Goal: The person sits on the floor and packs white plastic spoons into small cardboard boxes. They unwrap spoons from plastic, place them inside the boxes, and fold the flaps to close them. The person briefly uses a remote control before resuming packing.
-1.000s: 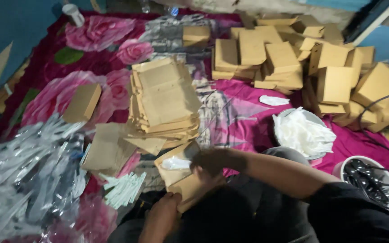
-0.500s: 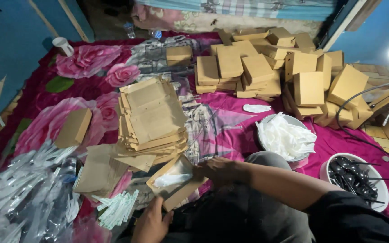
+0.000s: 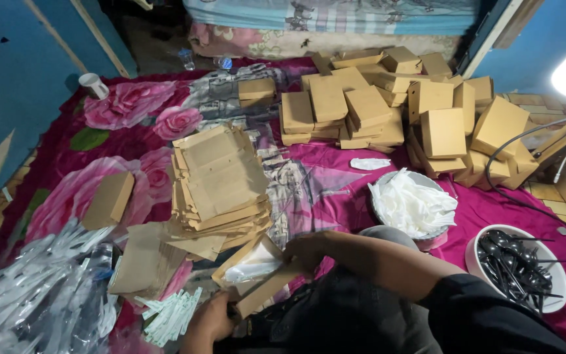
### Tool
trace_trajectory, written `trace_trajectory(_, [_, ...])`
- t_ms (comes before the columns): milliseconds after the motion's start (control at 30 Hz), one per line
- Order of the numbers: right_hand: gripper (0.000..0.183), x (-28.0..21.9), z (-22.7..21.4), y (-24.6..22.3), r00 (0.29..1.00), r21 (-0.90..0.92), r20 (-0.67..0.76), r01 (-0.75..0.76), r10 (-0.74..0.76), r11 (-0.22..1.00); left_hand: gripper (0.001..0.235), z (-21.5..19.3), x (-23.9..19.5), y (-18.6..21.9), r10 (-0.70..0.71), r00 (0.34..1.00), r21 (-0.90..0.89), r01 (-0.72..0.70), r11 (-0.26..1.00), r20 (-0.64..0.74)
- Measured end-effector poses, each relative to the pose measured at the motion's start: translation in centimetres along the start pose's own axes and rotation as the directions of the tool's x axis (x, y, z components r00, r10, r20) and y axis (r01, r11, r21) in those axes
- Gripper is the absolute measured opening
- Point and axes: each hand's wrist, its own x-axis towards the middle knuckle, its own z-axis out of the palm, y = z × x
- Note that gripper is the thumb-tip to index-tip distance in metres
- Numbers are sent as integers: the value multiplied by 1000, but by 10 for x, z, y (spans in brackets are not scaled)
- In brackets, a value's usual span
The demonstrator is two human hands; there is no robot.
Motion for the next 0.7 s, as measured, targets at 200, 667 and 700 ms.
trace_trajectory(200, [58,6,0,9,999,-39,27,-19,20,999,41,1,7,-4,11,984,-175,-42,984,-176])
trace_trajectory(667, [29,41,-1,61,945,88,-271,-167,184,982,54,-18,14,13,-357,933,-354,318,880,-49])
trace_trajectory(700, [29,47,4,66,945,82,-271,-165,181,983,54,-20,17,12,-359,932,-358,318,878,-51])
